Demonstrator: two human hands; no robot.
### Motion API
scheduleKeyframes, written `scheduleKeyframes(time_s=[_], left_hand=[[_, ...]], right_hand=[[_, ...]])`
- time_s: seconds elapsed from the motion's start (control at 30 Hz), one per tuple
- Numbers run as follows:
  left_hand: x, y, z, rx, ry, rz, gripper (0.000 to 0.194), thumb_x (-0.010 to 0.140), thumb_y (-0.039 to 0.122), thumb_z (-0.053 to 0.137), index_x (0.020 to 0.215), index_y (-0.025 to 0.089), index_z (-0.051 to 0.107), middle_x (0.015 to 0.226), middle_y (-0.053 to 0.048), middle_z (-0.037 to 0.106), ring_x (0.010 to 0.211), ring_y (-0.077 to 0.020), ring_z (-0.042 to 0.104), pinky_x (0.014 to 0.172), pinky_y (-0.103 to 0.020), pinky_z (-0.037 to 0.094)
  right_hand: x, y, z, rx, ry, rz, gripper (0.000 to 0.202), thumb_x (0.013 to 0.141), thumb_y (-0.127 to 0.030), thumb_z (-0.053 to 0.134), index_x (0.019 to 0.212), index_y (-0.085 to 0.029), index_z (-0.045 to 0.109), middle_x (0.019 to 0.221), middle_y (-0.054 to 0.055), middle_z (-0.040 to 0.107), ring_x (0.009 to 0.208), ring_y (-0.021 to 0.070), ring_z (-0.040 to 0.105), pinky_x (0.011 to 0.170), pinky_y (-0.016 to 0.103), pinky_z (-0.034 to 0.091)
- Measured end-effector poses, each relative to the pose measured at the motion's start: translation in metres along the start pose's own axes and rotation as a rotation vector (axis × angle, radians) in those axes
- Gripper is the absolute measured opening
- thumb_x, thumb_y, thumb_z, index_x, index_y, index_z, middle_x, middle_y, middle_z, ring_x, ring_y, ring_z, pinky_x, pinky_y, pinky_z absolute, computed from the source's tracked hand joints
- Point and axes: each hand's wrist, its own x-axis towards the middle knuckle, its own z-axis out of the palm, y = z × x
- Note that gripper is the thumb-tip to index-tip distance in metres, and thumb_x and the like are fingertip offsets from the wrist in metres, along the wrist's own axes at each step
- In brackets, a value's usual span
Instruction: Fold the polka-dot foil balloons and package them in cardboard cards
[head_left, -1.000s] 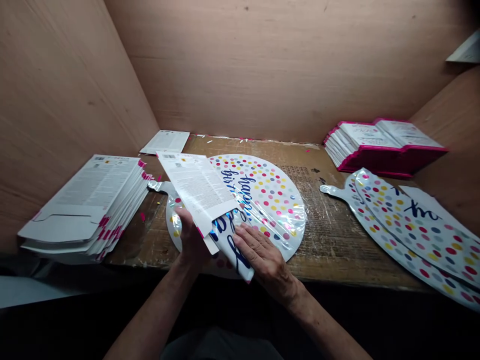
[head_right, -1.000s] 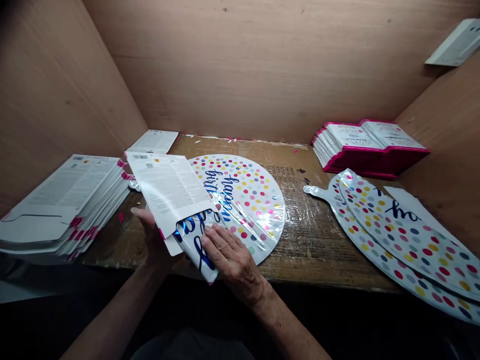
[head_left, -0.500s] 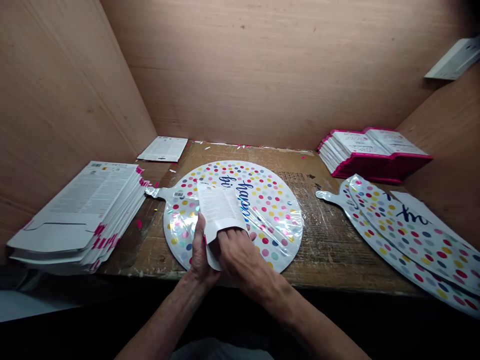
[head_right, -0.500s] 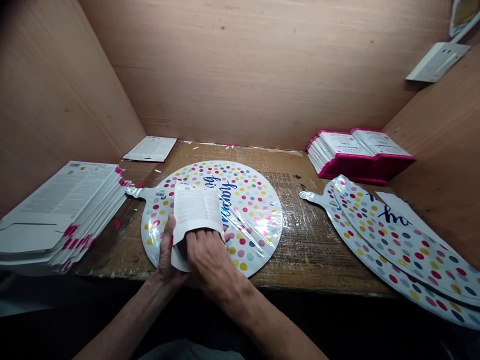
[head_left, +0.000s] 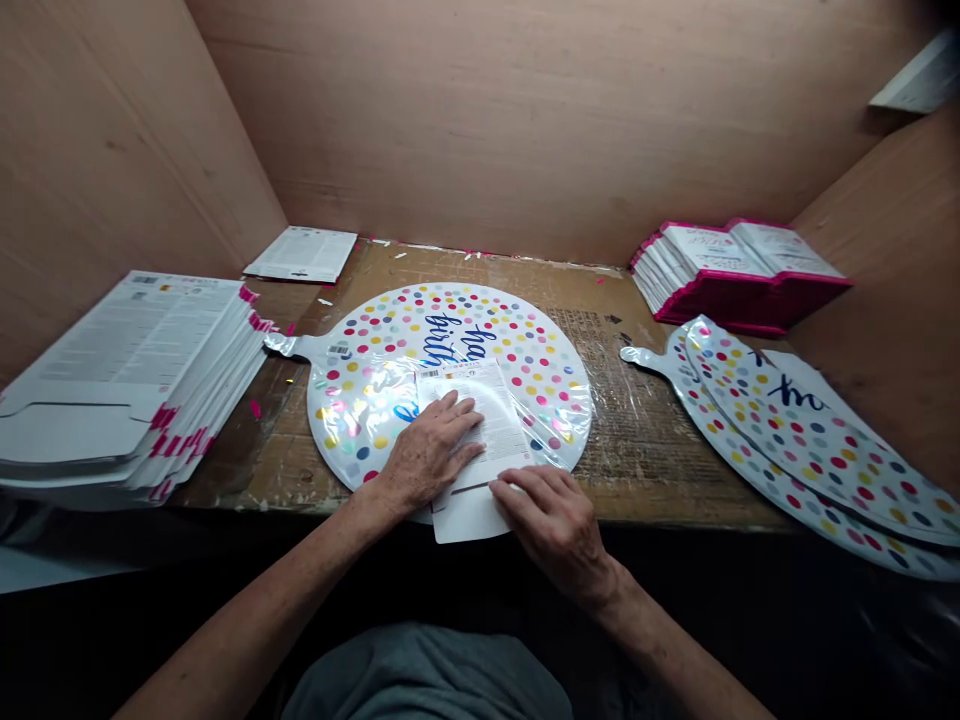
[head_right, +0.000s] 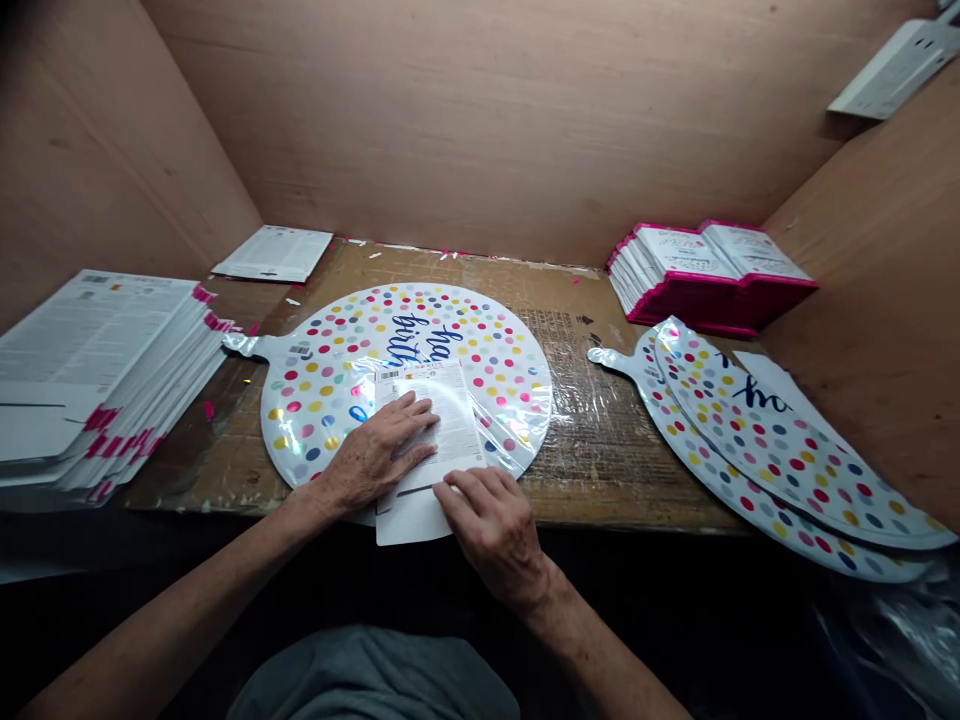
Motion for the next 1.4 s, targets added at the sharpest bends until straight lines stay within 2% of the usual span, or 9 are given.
scheduleKeyframes(time_s=[0.13, 0.37, 0.5, 0.67, 0.83, 0.93, 1.1, 1.27, 1.4], left_hand=[[-0.001, 0.004, 0.014, -0.035, -0.046, 0.005, 0.038, 0.093, 0.033, 0.050, 0.125, 0.015, 0.059, 0.139, -0.013, 0.056, 0.136, -0.0299, 0.043, 0.113, -0.050, 0.035], [-0.002, 0.004, 0.014, -0.035, -0.062, -0.026, 0.045, 0.092, 0.035, 0.051, 0.130, 0.013, 0.055, 0.140, -0.014, 0.054, 0.137, -0.0306, 0.041, 0.114, -0.050, 0.034], [0.003, 0.003, 0.011, -0.037, -0.117, -0.035, 0.048, 0.089, 0.029, 0.052, 0.133, 0.009, 0.053, 0.142, -0.017, 0.052, 0.139, -0.0298, 0.039, 0.115, -0.048, 0.034], [0.008, 0.000, 0.009, -0.042, -0.134, 0.024, 0.048, 0.090, 0.035, 0.053, 0.133, 0.013, 0.053, 0.143, -0.015, 0.051, 0.139, -0.0277, 0.039, 0.115, -0.047, 0.035], [0.016, -0.003, 0.018, -0.066, -0.099, 0.106, 0.045, 0.092, 0.037, 0.053, 0.131, 0.014, 0.053, 0.144, -0.015, 0.049, 0.140, -0.0277, 0.038, 0.115, -0.047, 0.034], [0.016, 0.000, 0.019, -0.072, -0.032, 0.135, 0.040, 0.090, 0.034, 0.057, 0.126, 0.014, 0.057, 0.141, -0.018, 0.051, 0.138, -0.0283, 0.040, 0.114, -0.048, 0.036], [-0.018, 0.014, 0.002, -0.106, 0.141, 0.157, 0.020, 0.092, 0.030, 0.056, 0.099, 0.016, 0.068, 0.128, -0.016, 0.062, 0.132, -0.0267, 0.048, 0.107, -0.044, 0.045], [-0.058, 0.022, -0.009, -0.096, -0.010, 0.196, 0.047, 0.076, 0.055, 0.071, 0.105, 0.017, 0.069, 0.136, -0.020, 0.056, 0.134, -0.0363, 0.045, 0.105, -0.053, 0.045], [-0.053, 0.030, 0.001, -0.063, 0.078, 0.014, 0.025, 0.093, 0.033, 0.053, 0.086, 0.018, 0.071, 0.127, -0.014, 0.063, 0.126, -0.0287, 0.055, 0.102, -0.043, 0.050]], right_hand=[[0.006, 0.013, -0.001, -0.046, -0.135, -0.009, 0.017, 0.097, -0.019, 0.050, 0.096, -0.017, 0.067, 0.092, 0.006, 0.069, 0.087, 0.0191, 0.060, 0.081, 0.034, 0.046], [0.009, 0.018, 0.005, -0.082, -0.242, -0.140, 0.020, 0.099, -0.018, 0.046, 0.090, -0.016, 0.064, 0.083, 0.005, 0.064, 0.077, 0.0182, 0.054, 0.076, 0.033, 0.043], [0.026, 0.015, 0.012, -0.157, -0.299, -0.158, 0.024, 0.097, -0.032, 0.052, 0.082, -0.015, 0.062, 0.083, 0.008, 0.064, 0.076, 0.0206, 0.055, 0.072, 0.035, 0.042], [0.007, 0.019, -0.015, -0.095, -0.437, -0.179, 0.029, 0.098, -0.038, 0.050, 0.079, -0.017, 0.058, 0.075, 0.005, 0.061, 0.066, 0.0177, 0.054, 0.062, 0.033, 0.040], [-0.043, 0.022, -0.046, 0.008, -0.207, -0.115, 0.039, 0.093, -0.047, 0.056, 0.066, -0.019, 0.056, 0.067, 0.002, 0.059, 0.063, 0.0143, 0.056, 0.060, 0.029, 0.043], [-0.045, 0.018, -0.036, -0.050, -0.070, -0.091, 0.030, 0.094, -0.044, 0.056, 0.101, -0.016, 0.067, 0.103, 0.013, 0.068, 0.099, 0.0230, 0.062, 0.084, 0.037, 0.051], [-0.034, 0.016, -0.013, -0.101, -0.076, -0.159, 0.025, 0.096, -0.013, 0.049, 0.115, -0.013, 0.064, 0.113, 0.013, 0.068, 0.107, 0.0229, 0.061, 0.093, 0.038, 0.049], [-0.030, 0.019, -0.012, -0.070, -0.047, -0.152, 0.021, 0.097, -0.025, 0.053, 0.110, -0.016, 0.067, 0.110, 0.010, 0.071, 0.102, 0.0214, 0.062, 0.088, 0.036, 0.049], [-0.011, 0.019, -0.005, 0.071, -0.115, 0.146, 0.027, 0.100, -0.030, 0.047, 0.087, -0.018, 0.068, 0.087, 0.006, 0.071, 0.080, 0.0168, 0.063, 0.076, 0.031, 0.050]])
